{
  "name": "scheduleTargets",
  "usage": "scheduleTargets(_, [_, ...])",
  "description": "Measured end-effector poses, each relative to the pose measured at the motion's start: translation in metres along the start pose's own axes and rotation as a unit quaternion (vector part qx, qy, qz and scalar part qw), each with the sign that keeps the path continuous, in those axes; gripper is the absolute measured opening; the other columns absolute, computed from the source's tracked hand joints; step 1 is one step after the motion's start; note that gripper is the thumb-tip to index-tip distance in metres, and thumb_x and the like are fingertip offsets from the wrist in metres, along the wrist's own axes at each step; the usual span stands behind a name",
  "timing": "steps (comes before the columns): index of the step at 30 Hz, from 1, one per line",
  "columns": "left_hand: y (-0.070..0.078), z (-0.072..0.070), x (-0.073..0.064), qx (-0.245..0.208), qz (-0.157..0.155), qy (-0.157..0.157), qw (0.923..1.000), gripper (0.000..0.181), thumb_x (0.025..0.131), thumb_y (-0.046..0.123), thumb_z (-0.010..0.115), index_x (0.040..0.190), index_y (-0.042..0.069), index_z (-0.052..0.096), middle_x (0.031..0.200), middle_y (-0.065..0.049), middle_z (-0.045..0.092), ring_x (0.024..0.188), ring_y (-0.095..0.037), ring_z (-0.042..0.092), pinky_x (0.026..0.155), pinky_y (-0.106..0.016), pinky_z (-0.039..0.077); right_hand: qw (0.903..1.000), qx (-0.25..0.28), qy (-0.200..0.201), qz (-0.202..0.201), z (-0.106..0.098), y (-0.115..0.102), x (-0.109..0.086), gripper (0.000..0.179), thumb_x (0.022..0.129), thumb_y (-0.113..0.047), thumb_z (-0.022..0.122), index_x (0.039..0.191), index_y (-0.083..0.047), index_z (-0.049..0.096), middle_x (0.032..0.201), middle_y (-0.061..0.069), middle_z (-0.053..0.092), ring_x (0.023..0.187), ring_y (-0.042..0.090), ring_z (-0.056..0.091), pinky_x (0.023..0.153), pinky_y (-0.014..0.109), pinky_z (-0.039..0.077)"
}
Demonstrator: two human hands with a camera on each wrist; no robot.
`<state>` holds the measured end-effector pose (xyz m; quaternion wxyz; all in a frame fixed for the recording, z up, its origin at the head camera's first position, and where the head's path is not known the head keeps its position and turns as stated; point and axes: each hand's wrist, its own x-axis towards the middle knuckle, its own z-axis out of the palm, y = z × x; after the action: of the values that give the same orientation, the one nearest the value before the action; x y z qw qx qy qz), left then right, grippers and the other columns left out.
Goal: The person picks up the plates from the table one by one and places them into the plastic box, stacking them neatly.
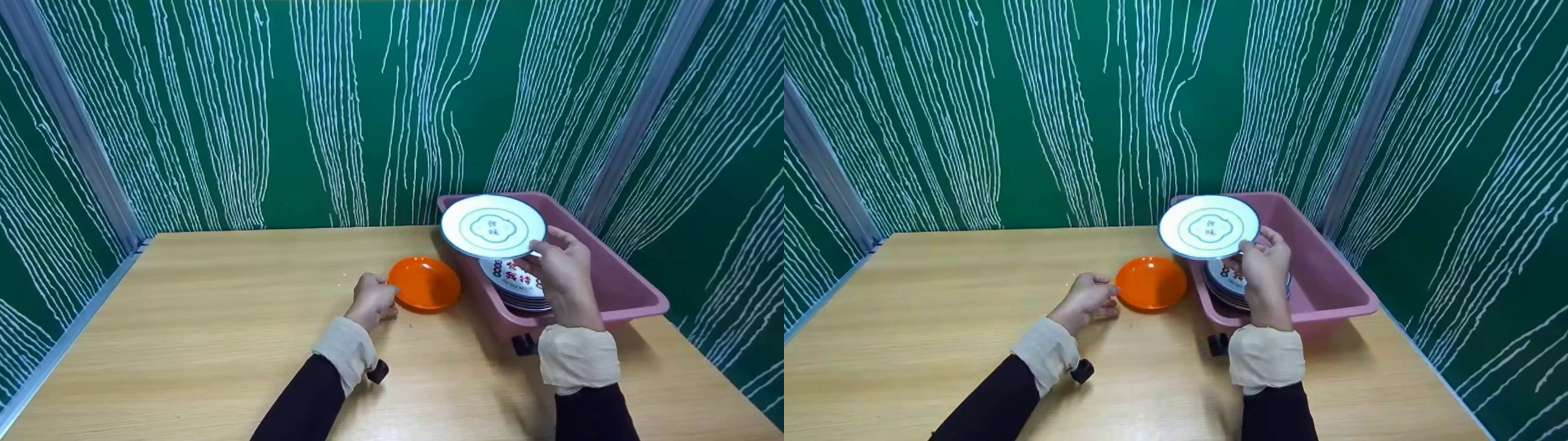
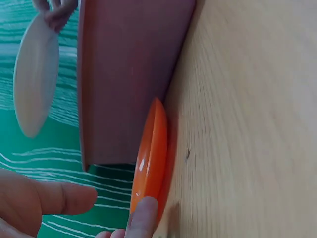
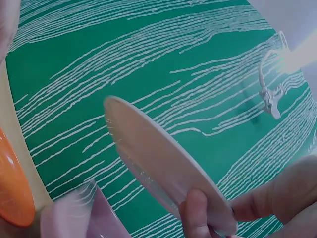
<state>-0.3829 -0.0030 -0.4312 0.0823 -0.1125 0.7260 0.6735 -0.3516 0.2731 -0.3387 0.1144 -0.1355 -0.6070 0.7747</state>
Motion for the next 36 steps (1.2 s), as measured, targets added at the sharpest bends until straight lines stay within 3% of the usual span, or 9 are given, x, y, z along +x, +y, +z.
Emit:
scheduleTargets(7, [0.0, 0.007, 0.01, -0.004, -0.015, -0.002, 0.9999, 0.038, 0.094, -0.004, 0.063, 0.13, -0.006, 0.05, 0.082, -0.008, 0.053, 0.063, -0.017, 0.055, 0.072, -0.035, 0.063, 0.9974, 0.046, 0.049, 0.024, -0.008, 0.004, 0.01, 0.063, 0.102, 0.005, 0.045, 0.159, -0.01, 0.024, 0.149, 0.014, 0.038, 0.095, 0.021, 0.067, 0.073, 0.027, 0.062])
scheduleTargets(14, [-0.007, 0.015, 0.016, -0.02, -0.028, 0.005, 0.9994, 0.027, 0.09, -0.008, 0.062, 0.113, -0.002, 0.048, 0.083, -0.008, 0.053, 0.059, -0.015, 0.055, 0.07, -0.033, 0.063, 0.9935, 0.065, 0.079, 0.051, -0.018, 0.013, 0.019, 0.058, 0.102, 0.005, 0.044, 0.156, -0.009, 0.028, 0.135, 0.009, 0.046, 0.096, 0.02, 0.068, 0.079, 0.03, 0.062])
scheduleTargets(24, [-0.003, 0.018, 0.024, -0.022, -0.064, 0.036, 0.997, 0.045, 0.083, -0.019, 0.06, 0.124, -0.008, 0.047, 0.106, -0.019, 0.056, 0.06, -0.019, 0.064, 0.058, -0.027, 0.061, 0.9921, 0.038, 0.097, 0.07, -0.021, 0.028, 0.03, 0.059, 0.1, 0.004, 0.041, 0.156, -0.007, 0.023, 0.129, 0.009, 0.047, 0.091, 0.019, 0.067, 0.08, 0.027, 0.062])
scheduleTargets(29, [0.001, 0.019, 0.024, 0.006, -0.079, 0.047, 0.9957, 0.054, 0.084, -0.021, 0.06, 0.134, -0.005, 0.045, 0.122, -0.02, 0.053, 0.061, -0.018, 0.066, 0.065, -0.028, 0.062, 0.9919, 0.031, 0.095, 0.079, -0.02, 0.029, 0.032, 0.06, 0.101, 0.003, 0.042, 0.157, -0.006, 0.023, 0.128, 0.01, 0.047, 0.095, 0.02, 0.065, 0.081, 0.027, 0.061])
scheduleTargets(36, [0.001, 0.021, 0.027, 0.028, -0.081, 0.041, 0.9954, 0.055, 0.082, -0.021, 0.062, 0.132, -0.005, 0.045, 0.122, -0.02, 0.052, 0.061, -0.018, 0.066, 0.069, -0.03, 0.063, 0.9919, 0.027, 0.093, 0.082, -0.023, 0.032, 0.031, 0.059, 0.097, 0.01, 0.038, 0.154, 0.004, 0.027, 0.122, 0.015, 0.047, 0.088, 0.016, 0.062, 0.078, 0.026, 0.061])
